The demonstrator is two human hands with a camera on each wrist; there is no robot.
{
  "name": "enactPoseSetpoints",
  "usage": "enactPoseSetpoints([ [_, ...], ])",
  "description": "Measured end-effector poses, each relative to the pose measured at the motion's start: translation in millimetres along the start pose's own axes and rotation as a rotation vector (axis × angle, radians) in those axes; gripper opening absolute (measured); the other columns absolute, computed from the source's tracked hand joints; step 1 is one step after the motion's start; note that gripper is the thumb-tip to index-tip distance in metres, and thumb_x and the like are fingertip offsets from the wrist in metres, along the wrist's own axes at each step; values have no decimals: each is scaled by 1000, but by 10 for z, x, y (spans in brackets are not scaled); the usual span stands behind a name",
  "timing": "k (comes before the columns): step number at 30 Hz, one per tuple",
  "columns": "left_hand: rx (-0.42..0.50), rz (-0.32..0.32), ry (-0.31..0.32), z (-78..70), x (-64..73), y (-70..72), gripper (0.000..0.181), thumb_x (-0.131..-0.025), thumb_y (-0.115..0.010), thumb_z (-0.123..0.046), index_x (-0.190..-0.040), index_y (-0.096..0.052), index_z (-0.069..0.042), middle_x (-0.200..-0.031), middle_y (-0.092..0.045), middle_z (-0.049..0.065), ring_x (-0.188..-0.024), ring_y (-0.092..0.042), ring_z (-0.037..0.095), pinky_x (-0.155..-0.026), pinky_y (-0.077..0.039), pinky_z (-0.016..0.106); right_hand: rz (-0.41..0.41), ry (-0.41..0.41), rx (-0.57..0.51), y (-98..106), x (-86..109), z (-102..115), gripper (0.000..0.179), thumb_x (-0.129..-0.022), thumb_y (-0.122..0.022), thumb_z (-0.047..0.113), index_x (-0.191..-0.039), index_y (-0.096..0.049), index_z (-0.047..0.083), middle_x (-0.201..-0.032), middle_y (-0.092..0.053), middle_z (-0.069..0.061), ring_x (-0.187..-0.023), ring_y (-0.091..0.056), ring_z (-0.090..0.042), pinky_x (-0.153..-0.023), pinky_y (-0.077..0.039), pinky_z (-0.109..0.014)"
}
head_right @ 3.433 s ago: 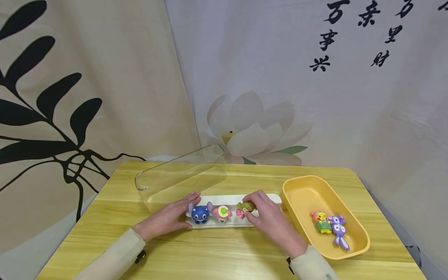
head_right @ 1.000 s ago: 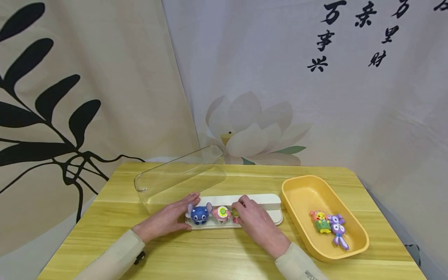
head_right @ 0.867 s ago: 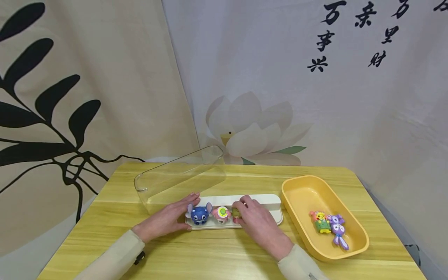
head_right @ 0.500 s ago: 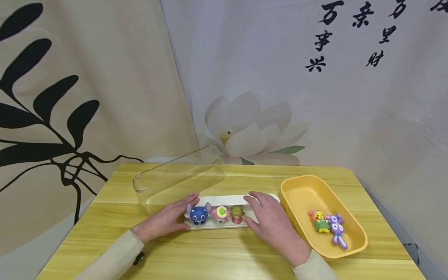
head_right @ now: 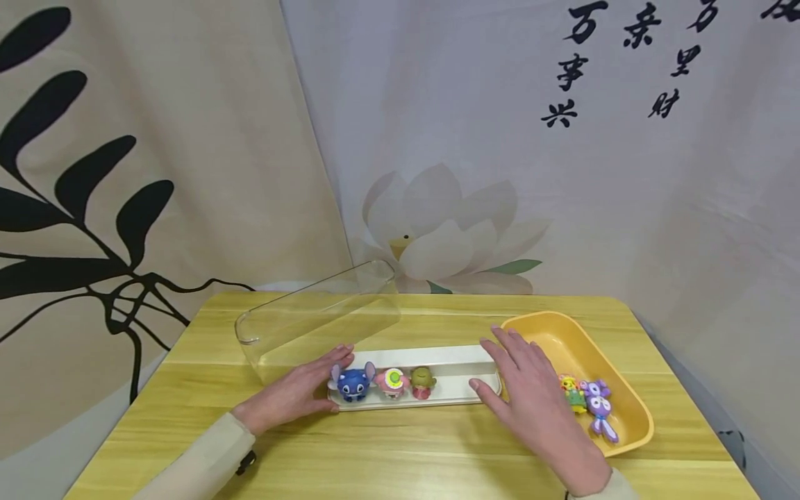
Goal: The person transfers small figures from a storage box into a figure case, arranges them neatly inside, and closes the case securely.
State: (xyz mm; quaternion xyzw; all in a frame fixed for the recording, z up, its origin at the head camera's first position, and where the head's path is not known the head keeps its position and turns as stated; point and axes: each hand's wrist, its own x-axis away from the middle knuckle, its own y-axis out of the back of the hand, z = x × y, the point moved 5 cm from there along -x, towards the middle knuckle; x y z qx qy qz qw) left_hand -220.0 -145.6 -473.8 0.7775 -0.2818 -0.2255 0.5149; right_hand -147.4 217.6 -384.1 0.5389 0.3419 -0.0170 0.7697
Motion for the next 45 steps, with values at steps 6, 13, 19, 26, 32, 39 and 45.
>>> enactPoseSetpoints([
  [6, 1, 2, 8, -1, 1, -4, 92, -88, -83, -33, -162, -34, -11, -171, -24, 10, -154, -28, 28, -120, -37, 48, 61, -146, 0, 141, 139, -208, 66, -94, -76, 36, -148, -52, 7, -161, -42, -15, -144, -37, -48, -116, -35, -65],
  [13, 10, 1, 9, -15, 1, 8, 92, -87, -84, -32, -162, -35, -11, -170, -25, 11, -154, -29, 29, -119, -39, 49, 74, -213, -21, 212, 289, -501, 72, -94, -77, 36, -151, -48, 2, -162, -37, -22, -144, -34, -53, -119, -28, -66],
  [19, 12, 6, 13, -10, 2, 3, 92, -87, -83, -33, -162, -34, -11, -171, -24, 10, -154, -28, 29, -119, -38, 49, 98, -278, -43, 223, 399, -741, 71, -97, -73, 38, -150, -46, -1, -158, -39, -28, -135, -40, -57, -106, -35, -74],
  [26, 6, 4, 6, -5, -1, 6, 92, -88, -83, -33, -162, -35, -11, -170, -24, 10, -154, -28, 29, -120, -37, 48, 172, -344, -46, 200, 479, -977, 73, -101, -67, 42, -152, -42, -3, -154, -41, -34, -132, -42, -61, -97, -39, -76],
  [32, -3, -4, -5, -7, 2, 9, 91, -87, -83, -33, -162, -35, -10, -170, -25, 11, -154, -29, 29, -120, -37, 48, 233, -377, -54, 142, 513, -1106, 74, -101, -66, 44, -148, -44, -8, -146, -48, -37, -129, -46, -61, -95, -43, -76],
  [39, -10, -1, 1, -11, -1, 3, 92, -88, -83, -34, -162, -35, -11, -170, -25, 10, -154, -29, 29, -119, -38, 49, 342, -411, -75, 40, 562, -1198, 74, -103, -62, 47, -149, -44, -8, -144, -51, -36, -121, -55, -57, -91, -47, -74],
  [45, -17, -4, 2, -6, -3, -4, 92, -88, -83, -35, -162, -35, -11, -170, -25, 10, -154, -29, 28, -119, -39, 48, 388, -407, -69, -37, 590, -1269, 74, -103, -61, 48, -149, -44, -8, -143, -52, -36, -120, -58, -53, -94, -47, -72],
])
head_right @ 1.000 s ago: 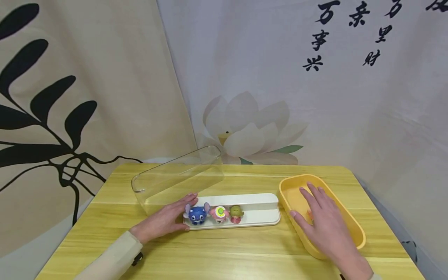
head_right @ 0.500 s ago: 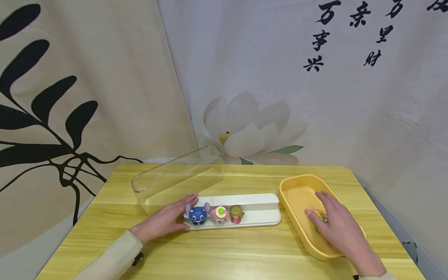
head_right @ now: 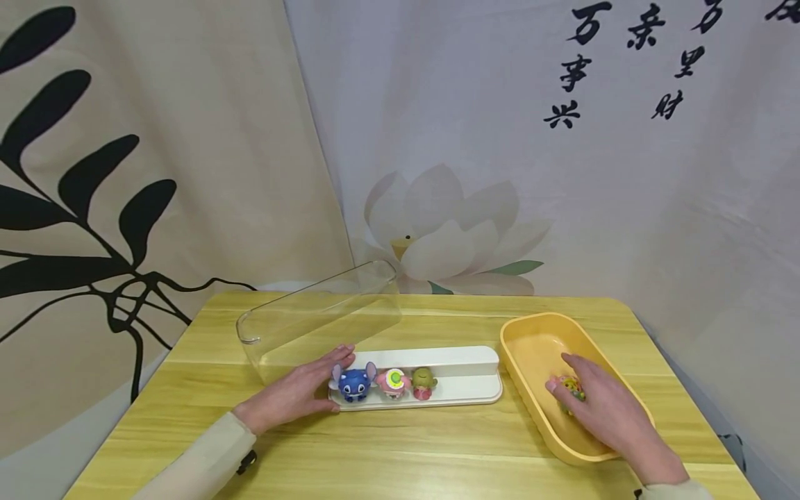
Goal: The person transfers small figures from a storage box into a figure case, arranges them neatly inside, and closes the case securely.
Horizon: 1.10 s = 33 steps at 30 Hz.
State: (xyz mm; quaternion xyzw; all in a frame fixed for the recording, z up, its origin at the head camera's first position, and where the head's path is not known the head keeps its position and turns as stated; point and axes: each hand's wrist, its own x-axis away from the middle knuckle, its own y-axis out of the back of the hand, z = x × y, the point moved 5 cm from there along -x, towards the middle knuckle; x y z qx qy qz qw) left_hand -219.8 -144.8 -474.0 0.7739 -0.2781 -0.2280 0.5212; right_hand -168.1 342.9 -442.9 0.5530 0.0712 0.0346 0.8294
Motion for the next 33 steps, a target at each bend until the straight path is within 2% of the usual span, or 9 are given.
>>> enactPoseSetpoints([
  [5, 2, -1, 1, 2, 2, -3, 92, -88, -83, -35, -162, -35, -11, -170, -25, 10, -154, -28, 28, -119, -38, 49, 25, 20, 39, -56, -9, -23, 74, -103, -62, 48, -148, -46, -8, -144, -51, -37, -129, -50, -57, -100, -44, -71],
  [12, 5, -4, -3, -4, 3, 1, 92, -87, -83, -34, -162, -35, -10, -170, -25, 10, -154, -28, 28, -120, -37, 48, 86, 7, 100, -121, -16, -45, 79, -102, -59, 53, -147, -47, -11, -144, -46, -43, -130, -46, -61, -102, -43, -73],
  [18, 1, -3, -3, -2, 4, 1, 91, -87, -83, -35, -162, -35, -11, -171, -25, 9, -155, -28, 28, -120, -36, 48, 105, 0, 130, -164, -16, -53, 75, -104, -58, 51, -145, -50, -10, -138, -54, -40, -128, -48, -61, -100, -45, -72],
  [25, 6, 1, 8, 0, 3, 0, 91, -87, -83, -34, -162, -36, -11, -171, -24, 7, -155, -27, 27, -121, -35, 47, 91, 43, 165, -174, -23, -16, 50, -107, -58, 29, -141, -56, -8, -128, -65, -32, -119, -59, -55, -96, -50, -68],
  [29, 11, -2, 6, 2, 1, -2, 91, -87, -83, -34, -162, -36, -11, -171, -24, 8, -155, -27, 27, -121, -35, 48, 65, 75, 182, -176, -23, 20, 43, -105, -62, 25, -136, -61, -5, -124, -68, -28, -113, -64, -50, -93, -53, -65],
  [33, 11, -8, -1, 5, 0, -4, 92, -87, -84, -32, -162, -35, -10, -170, -25, 10, -154, -28, 28, -120, -36, 48, 6, 118, 193, -186, -12, 58, 40, -102, -67, 25, -131, -65, -2, -121, -71, -24, -107, -68, -46, -91, -55, -63],
])
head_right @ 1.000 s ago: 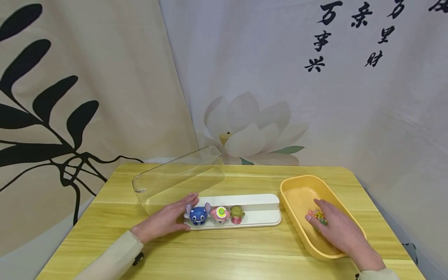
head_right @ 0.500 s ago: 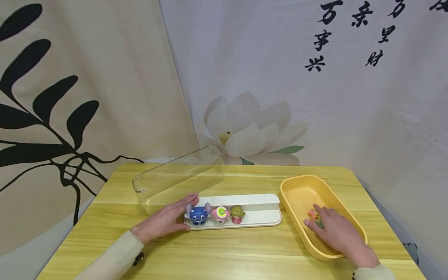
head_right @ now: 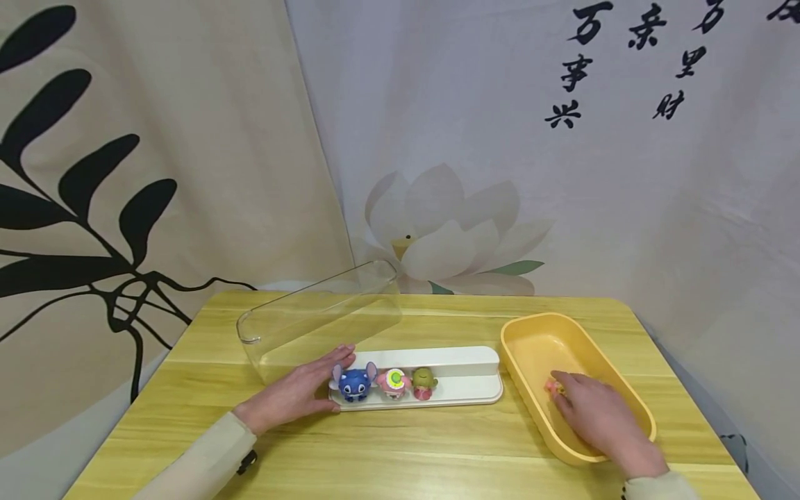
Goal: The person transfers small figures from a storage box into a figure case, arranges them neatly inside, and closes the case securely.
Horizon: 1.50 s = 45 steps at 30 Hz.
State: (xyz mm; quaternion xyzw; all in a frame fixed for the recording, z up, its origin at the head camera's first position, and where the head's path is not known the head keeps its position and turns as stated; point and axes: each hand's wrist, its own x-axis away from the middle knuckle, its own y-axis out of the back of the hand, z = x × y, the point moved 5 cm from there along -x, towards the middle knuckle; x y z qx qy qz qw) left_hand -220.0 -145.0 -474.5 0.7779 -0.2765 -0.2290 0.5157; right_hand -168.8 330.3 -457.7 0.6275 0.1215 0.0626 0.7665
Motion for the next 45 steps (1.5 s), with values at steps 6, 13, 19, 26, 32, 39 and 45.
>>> enactPoseSetpoints([
  [6, -2, 3, 3, 0, 0, 0, 92, -87, -84, -33, -162, -35, -11, -170, -25, 9, -154, -28, 28, -119, -37, 49, -36, 6, 9, -8, -12, 26, 45, -96, -74, 30, -128, -66, 0, -119, -71, -22, -103, -69, -45, -90, -54, -62],
  [13, 13, 3, 5, -13, 11, 12, 93, -87, -84, -33, -162, -34, -11, -171, -24, 9, -154, -29, 28, -120, -37, 49, -12, -33, -31, -14, -20, 54, 48, -100, -68, 41, -129, -68, 3, -122, -68, -21, -106, -68, -43, -83, -57, -63],
  [19, 17, -2, -1, -12, 15, 15, 92, -87, -84, -32, -162, -35, -12, -171, -24, 9, -154, -29, 29, -119, -38, 48, 8, -37, -73, -19, -20, 92, 49, -106, -57, 44, -131, -67, 3, -127, -68, -19, -110, -67, -43, -87, -56, -64],
  [26, 12, -15, -15, -15, 12, 15, 93, -86, -85, -30, -162, -35, -11, -170, -26, 11, -153, -31, 30, -118, -39, 49, -23, 8, -109, -9, -46, 96, 40, -103, -66, 31, -126, -67, -3, -120, -71, -20, -108, -68, -41, -90, -56, -61],
  [32, 32, -2, 4, -13, 20, 18, 94, -86, -84, -32, -163, -34, -12, -171, -23, 10, -154, -28, 29, -119, -37, 50, -51, 31, -121, -3, -51, 126, 25, -100, -70, 25, -115, -73, 5, -116, -73, -12, -102, -70, -33, -88, -58, -56],
  [39, 30, -1, 3, -10, 24, 14, 94, -86, -84, -31, -162, -34, -11, -170, -24, 11, -154, -29, 30, -119, -37, 49, -13, 24, -124, -4, -60, 125, 21, -100, -70, 27, -114, -73, 12, -107, -76, 0, -87, -69, -18, -76, -59, -45],
  [45, 28, -5, -2, -7, 19, 14, 94, -85, -85, -30, -162, -34, -11, -170, -24, 11, -154, -29, 29, -119, -37, 49, -19, -13, -143, 16, -56, 112, 27, -100, -71, 30, -116, -73, 9, -105, -76, -3, -89, -71, -25, -78, -59, -50],
])
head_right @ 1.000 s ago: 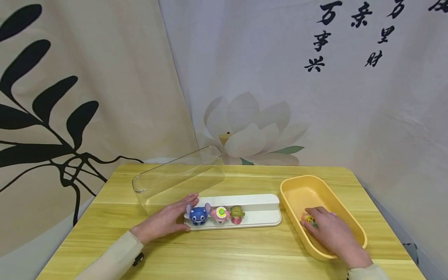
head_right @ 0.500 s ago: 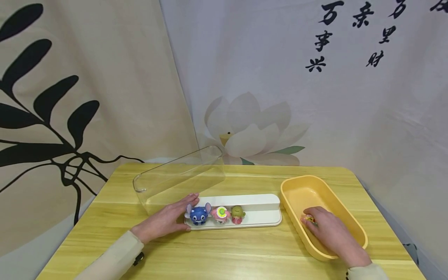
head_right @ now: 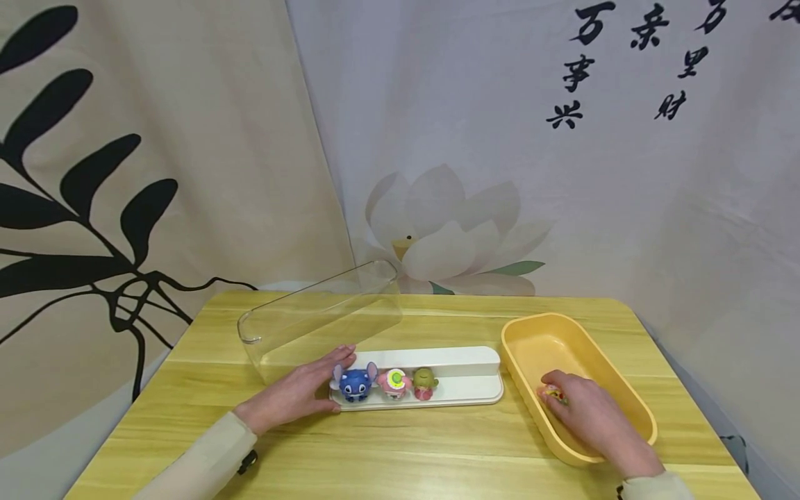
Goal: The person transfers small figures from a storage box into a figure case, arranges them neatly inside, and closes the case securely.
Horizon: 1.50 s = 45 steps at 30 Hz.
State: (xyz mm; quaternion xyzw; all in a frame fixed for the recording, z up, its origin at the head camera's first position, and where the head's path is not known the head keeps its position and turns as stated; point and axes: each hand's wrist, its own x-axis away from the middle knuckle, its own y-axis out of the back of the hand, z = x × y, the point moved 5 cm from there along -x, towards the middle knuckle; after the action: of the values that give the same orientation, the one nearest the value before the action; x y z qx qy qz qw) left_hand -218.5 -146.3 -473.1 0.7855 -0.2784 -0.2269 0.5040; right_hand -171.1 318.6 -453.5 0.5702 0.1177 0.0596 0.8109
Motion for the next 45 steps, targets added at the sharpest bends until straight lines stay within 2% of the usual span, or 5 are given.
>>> enactPoseSetpoints([
  [10, -2, -2, 8, -6, -11, 15, 95, -85, -85, -29, -162, -34, -11, -170, -24, 11, -153, -30, 29, -119, -37, 48, -60, -76, -33, 173, 45, -18, 44, -95, -76, 23, -130, -63, -1, -107, -74, -19, -86, -69, -31, -70, -57, -54],
  [25, -32, -9, -14, 8, -11, -1, 93, -86, -85, -32, -162, -35, -11, -170, -26, 12, -153, -31, 30, -118, -39, 49, -160, -47, -39, 361, 138, 2, 53, -89, -81, 12, -133, -59, -7, -120, -68, -31, -100, -67, -49, -80, -54, -67],
  [33, -26, 6, 1, 7, -11, -5, 93, -86, -84, -33, -162, -34, -13, -170, -25, 10, -154, -30, 29, -119, -38, 48, -175, -40, -64, 428, 184, 28, 53, -89, -82, 14, -134, -59, -2, -118, -70, -26, -96, -68, -42, -75, -56, -63],
  [38, -19, 4, -1, 7, -9, -5, 93, -86, -85, -32, -162, -35, -12, -170, -25, 10, -154, -29, 29, -119, -37, 49, -207, -37, -84, 494, 219, 45, 52, -88, -84, 15, -134, -61, 5, -112, -73, -16, -94, -70, -37, -68, -55, -42],
  [45, -16, 9, 6, 2, -11, -5, 93, -87, -84, -32, -162, -34, -11, -170, -24, 11, -154, -28, 29, -120, -36, 49, -227, -63, -127, 566, 241, 68, 53, -88, -85, 18, -135, -62, 12, -116, -74, -12, -94, -66, 0, -63, -50, -25],
])
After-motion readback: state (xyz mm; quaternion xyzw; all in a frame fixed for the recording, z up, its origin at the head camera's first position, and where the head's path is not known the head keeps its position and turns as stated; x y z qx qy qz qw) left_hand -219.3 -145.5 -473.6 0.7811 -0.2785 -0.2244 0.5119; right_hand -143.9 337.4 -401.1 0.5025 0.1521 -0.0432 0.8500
